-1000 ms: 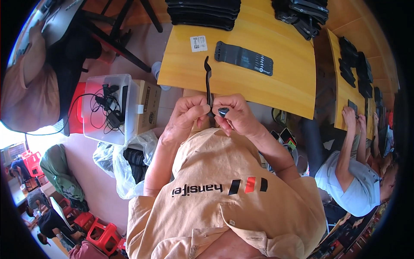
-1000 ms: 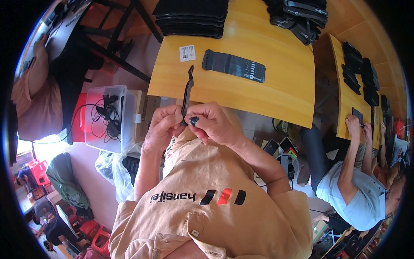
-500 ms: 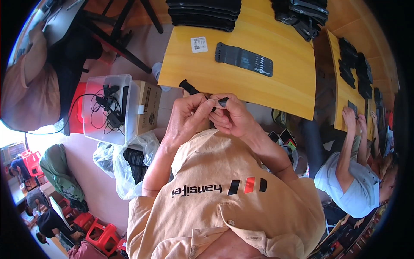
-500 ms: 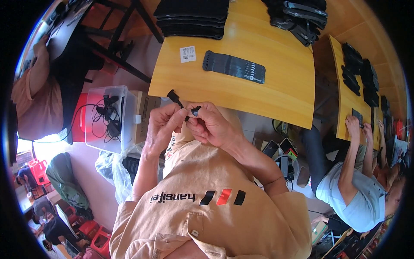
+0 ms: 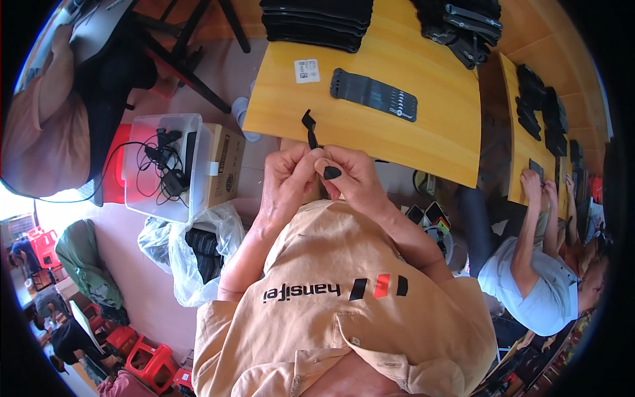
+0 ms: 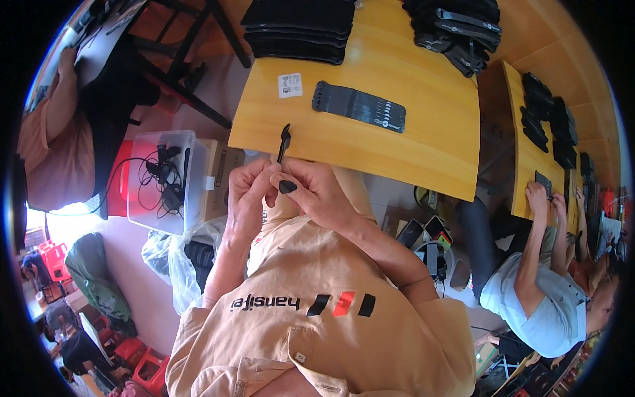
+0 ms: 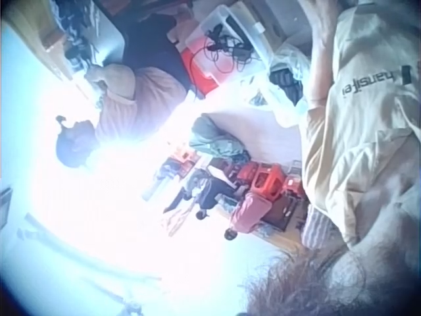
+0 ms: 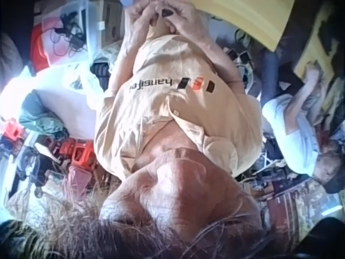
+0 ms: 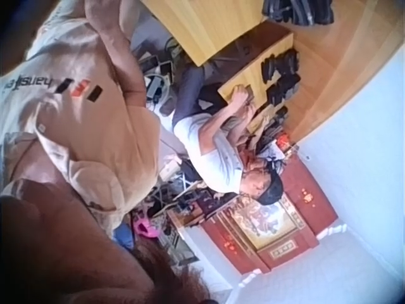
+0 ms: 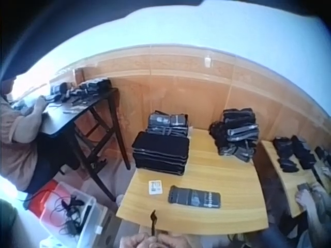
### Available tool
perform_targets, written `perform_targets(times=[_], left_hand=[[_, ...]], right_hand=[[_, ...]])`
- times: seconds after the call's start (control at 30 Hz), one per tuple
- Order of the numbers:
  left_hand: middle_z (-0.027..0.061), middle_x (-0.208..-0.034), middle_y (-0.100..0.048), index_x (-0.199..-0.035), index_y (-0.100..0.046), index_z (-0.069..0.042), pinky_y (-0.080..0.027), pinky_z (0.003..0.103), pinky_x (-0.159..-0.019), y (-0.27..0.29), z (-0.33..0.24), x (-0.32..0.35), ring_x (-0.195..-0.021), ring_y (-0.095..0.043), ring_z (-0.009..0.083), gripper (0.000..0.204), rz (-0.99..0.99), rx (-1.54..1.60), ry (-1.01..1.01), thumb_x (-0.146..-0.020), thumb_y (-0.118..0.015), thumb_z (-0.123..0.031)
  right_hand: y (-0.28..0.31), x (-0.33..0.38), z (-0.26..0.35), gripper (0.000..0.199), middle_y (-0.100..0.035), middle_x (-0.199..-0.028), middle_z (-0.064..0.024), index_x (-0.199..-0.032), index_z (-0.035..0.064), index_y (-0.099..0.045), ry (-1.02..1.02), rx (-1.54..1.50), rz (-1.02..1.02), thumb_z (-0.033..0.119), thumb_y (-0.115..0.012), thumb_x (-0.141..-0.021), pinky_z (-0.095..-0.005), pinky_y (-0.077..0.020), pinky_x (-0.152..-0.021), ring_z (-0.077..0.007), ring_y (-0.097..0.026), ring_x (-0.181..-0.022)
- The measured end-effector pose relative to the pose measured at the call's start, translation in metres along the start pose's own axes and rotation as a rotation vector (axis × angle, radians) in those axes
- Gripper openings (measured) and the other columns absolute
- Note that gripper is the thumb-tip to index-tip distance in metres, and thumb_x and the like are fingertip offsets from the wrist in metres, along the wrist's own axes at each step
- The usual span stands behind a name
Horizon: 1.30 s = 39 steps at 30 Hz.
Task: Bundling a stack of black corrugated bellows components using a plastic strap.
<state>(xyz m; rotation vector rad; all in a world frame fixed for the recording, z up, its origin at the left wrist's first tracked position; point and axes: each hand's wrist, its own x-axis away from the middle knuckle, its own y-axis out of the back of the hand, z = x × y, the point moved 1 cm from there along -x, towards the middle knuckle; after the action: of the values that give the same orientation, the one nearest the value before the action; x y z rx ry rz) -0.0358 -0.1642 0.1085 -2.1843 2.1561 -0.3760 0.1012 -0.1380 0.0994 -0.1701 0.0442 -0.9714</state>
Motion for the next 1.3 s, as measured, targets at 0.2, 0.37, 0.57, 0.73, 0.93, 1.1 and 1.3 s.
perform_targets(times=[0.2,0.37,0.57,0.73,0.93,1.1,1.3], left_hand=[[-0.0040,-0.052,-0.043,-0.064,-0.052,-0.004,-0.026,0.019,-0.043,0.002,-0.008,0.005,-0.047,-0.036,0.0023,0.029,0.052,0.069,0.085,-0.090,-0.053,-0.016],[-0.0036,-0.052,-0.041,-0.058,-0.046,-0.005,-0.025,0.020,-0.041,0.007,-0.026,0.012,-0.044,-0.035,0.0038,0.031,0.162,0.086,0.157,-0.086,-0.054,-0.016],[-0.0068,-0.047,-0.033,-0.062,-0.046,-0.012,-0.022,0.021,-0.035,0.079,-0.030,0.017,-0.038,-0.032,0.0041,0.026,-0.228,0.284,0.390,-0.084,-0.059,-0.020],[-0.0080,-0.049,-0.029,-0.063,-0.040,-0.013,-0.018,0.022,-0.035,0.237,-0.018,0.051,-0.037,-0.023,0.0028,0.030,-0.219,0.802,0.369,-0.090,-0.051,-0.019],[-0.0070,-0.054,-0.027,-0.069,-0.040,-0.013,-0.023,0.020,-0.042,0.273,-0.048,0.070,-0.047,-0.026,0.0037,0.027,-0.517,0.556,-0.005,-0.092,-0.050,-0.020],[-0.0002,-0.067,-0.052,-0.082,-0.053,-0.008,-0.045,0.020,-0.054,0.188,-0.013,0.015,-0.059,-0.051,0.0096,0.022,-0.466,0.398,0.045,-0.090,-0.056,-0.028],[0.0071,-0.071,-0.063,-0.087,-0.058,-0.004,-0.052,0.025,-0.052,0.097,0.057,-0.020,-0.061,-0.063,0.0164,0.028,-0.474,0.455,0.091,-0.093,-0.048,-0.030]], right_hand=[[0.002,0.003,0.003,0.034,-0.046,-0.051,0.0010,-0.068,0.0054,-0.047,0.026,-0.156,0.069,0.031,-0.052,-0.091,-0.0190,-0.0306,-0.038,-0.0040,-0.039,-0.041],[-0.004,0.011,0.012,0.030,-0.038,-0.049,0.0027,-0.067,0.0038,-0.045,-0.093,-0.564,0.089,0.022,-0.049,-0.090,-0.0199,-0.0350,-0.034,-0.0047,-0.037,-0.036],[0.054,0.029,0.000,0.041,-0.031,-0.045,0.0062,-0.070,0.0138,-0.044,-0.416,-0.490,-0.183,0.050,-0.058,-0.083,-0.0217,-0.0301,-0.028,-0.0047,-0.034,-0.033],[0.134,0.074,-0.023,0.033,-0.031,-0.044,0.0064,-0.074,0.0149,-0.045,-0.455,-0.496,-0.451,0.044,-0.054,-0.086,-0.0208,-0.0237,-0.027,-0.0051,-0.029,-0.032],[0.166,0.109,-0.010,0.023,-0.031,-0.043,0.0047,-0.074,0.0079,-0.047,-0.480,-0.399,-0.484,0.026,-0.045,-0.089,-0.0214,-0.0281,-0.027,-0.0061,-0.031,-0.031],[0.142,0.087,0.000,0.024,-0.048,-0.047,-0.0023,-0.064,0.0013,-0.052,-0.415,0.470,-0.261,0.012,-0.049,-0.085,-0.0221,-0.0388,-0.036,-0.0078,-0.043,-0.035],[0.124,0.084,0.028,0.013,-0.055,-0.060,-0.0151,-0.070,-0.0017,-0.056,-0.060,1.155,-0.245,0.007,-0.060,-0.078,-0.0317,-0.0423,-0.049,-0.0273,-0.055,-0.051]])
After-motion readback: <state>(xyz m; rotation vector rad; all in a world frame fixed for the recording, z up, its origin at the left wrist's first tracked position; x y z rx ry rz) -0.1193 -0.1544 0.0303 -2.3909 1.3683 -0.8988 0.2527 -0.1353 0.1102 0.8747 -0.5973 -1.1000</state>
